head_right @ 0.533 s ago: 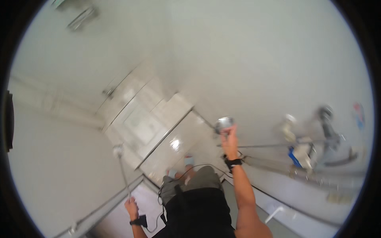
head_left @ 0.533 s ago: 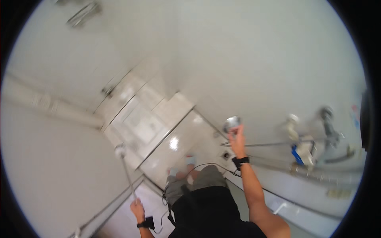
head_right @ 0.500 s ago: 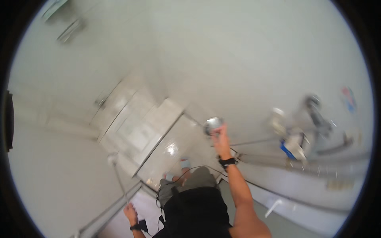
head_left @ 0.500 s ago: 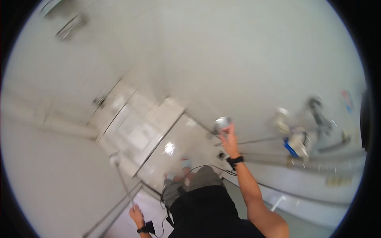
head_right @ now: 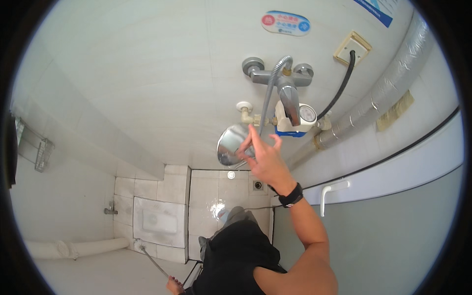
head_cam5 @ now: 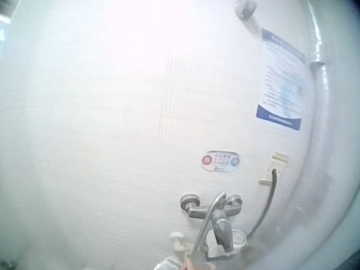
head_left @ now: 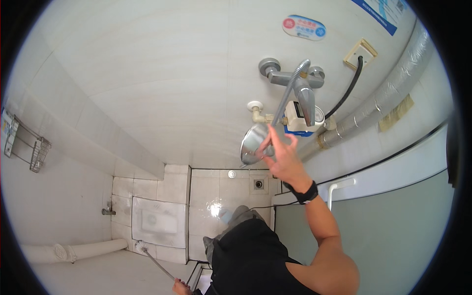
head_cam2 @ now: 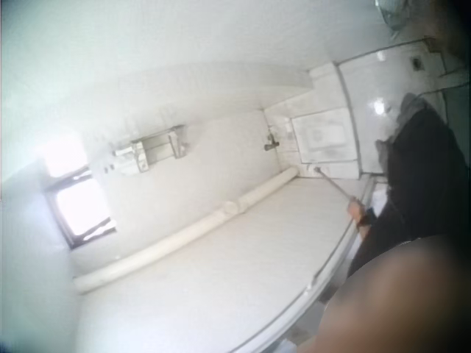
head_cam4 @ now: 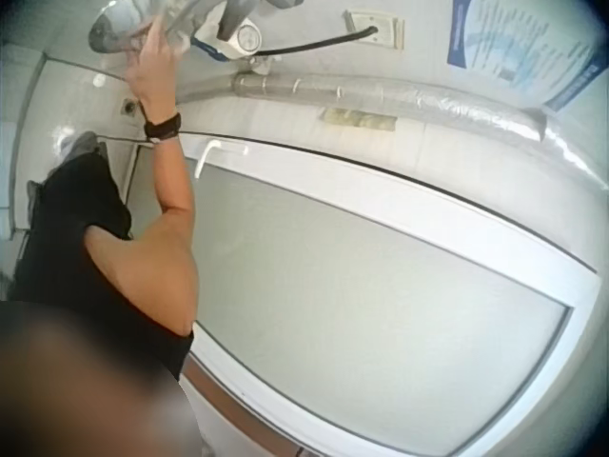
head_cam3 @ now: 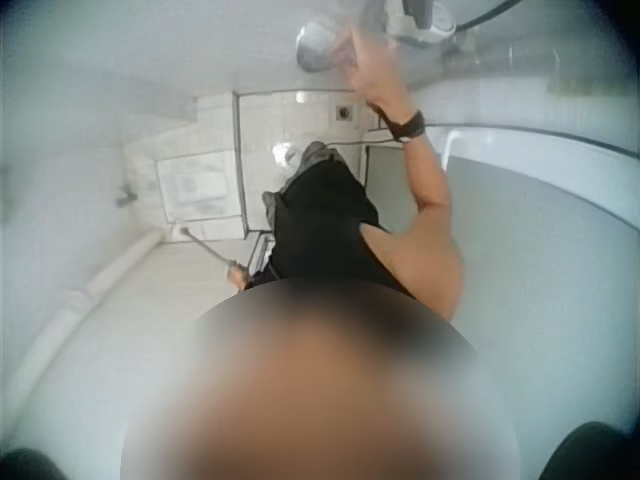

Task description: Clean a squat toilet using a brush and a shower head for rinsing.

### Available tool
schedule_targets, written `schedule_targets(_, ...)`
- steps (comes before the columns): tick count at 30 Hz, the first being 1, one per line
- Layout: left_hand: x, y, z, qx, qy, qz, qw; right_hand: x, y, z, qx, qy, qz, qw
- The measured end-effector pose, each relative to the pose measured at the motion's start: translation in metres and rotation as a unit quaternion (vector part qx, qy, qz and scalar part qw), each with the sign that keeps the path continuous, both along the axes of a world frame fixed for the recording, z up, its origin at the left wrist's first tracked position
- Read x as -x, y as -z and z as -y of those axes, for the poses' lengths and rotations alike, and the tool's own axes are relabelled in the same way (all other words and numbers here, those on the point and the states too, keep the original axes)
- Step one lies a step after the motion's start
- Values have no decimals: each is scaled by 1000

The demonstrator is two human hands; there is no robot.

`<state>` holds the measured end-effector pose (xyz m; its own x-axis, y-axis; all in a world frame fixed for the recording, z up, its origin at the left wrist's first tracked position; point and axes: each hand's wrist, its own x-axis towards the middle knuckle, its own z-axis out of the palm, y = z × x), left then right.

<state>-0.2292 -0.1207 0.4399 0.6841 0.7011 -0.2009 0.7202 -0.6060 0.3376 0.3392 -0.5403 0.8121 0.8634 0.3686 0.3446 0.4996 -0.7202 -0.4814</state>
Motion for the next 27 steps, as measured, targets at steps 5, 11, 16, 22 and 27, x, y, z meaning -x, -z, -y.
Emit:
schedule_targets(5, -91, -80, 32, 346, -471, 144, 799, -14, -22, 31, 24, 61, 54, 996)
schedule_targets(11, -85, -87, 51, 339, -440, 143, 819, -49, -6, 62, -56, 30, 3, 998)
schedule_targets(16, -56, -86, 84, 318, -424, 156, 834, -51, 19, 56, 32, 28, 45, 998)
schedule_targets(22, -48, -75, 128, 328, -504, 162, 782, -24, 100, 7, -9, 15, 32, 999)
schedule_targets(27, -48, -81, 165, 325, -552, 178, 747, -21, 197, -5, -1, -41, -86, 995)
